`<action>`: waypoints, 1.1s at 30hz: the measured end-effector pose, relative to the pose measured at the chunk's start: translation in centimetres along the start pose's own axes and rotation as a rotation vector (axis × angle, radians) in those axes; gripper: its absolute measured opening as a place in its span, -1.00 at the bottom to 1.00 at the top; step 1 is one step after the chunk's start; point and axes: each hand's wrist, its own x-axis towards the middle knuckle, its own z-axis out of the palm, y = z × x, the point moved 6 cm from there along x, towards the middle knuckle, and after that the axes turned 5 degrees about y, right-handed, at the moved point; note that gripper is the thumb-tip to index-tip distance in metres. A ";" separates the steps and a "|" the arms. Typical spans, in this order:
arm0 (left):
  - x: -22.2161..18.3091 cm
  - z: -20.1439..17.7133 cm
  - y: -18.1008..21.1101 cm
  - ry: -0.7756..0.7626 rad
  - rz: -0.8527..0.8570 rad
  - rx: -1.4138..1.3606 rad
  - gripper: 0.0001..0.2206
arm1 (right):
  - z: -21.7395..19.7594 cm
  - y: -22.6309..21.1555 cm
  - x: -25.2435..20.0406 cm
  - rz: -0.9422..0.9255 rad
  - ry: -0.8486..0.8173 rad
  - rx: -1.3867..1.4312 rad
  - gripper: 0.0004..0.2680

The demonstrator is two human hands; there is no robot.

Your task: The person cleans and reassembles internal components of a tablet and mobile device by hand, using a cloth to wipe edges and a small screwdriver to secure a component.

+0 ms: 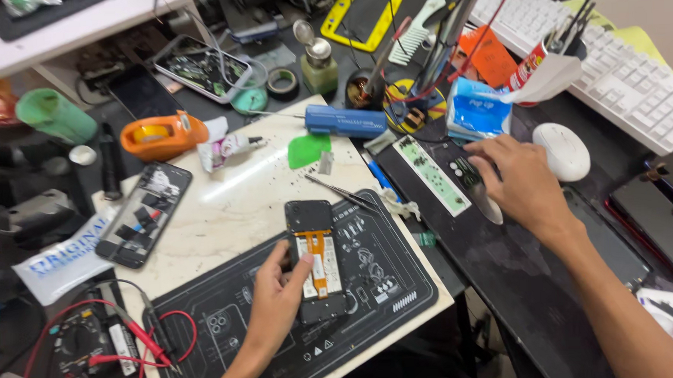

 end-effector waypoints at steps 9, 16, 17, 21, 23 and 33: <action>-0.2 -0.1 0.8 0.005 -0.033 0.016 -0.73 | 0.6 2.7 -0.6 0.251 -0.031 -0.024 -0.82; 0.1 -1.2 0.9 -0.026 -0.068 0.115 -0.50 | 1.5 3.9 -1.0 0.343 0.023 0.004 -0.75; 0.3 -1.4 0.6 -0.037 -0.062 0.137 -0.48 | 1.4 4.1 -1.1 0.336 0.036 -0.015 -0.75; 0.8 -2.0 0.6 -0.142 0.059 0.191 -0.49 | 1.8 5.0 -1.1 0.354 0.040 0.031 -0.76; 0.9 -2.4 0.9 -0.126 0.049 0.289 -0.54 | 2.2 5.5 -1.0 0.380 0.023 0.077 -0.77; 0.6 -2.9 5.3 0.094 0.336 1.042 -0.69 | 1.2 7.6 -1.2 0.397 -0.176 0.127 -0.70</action>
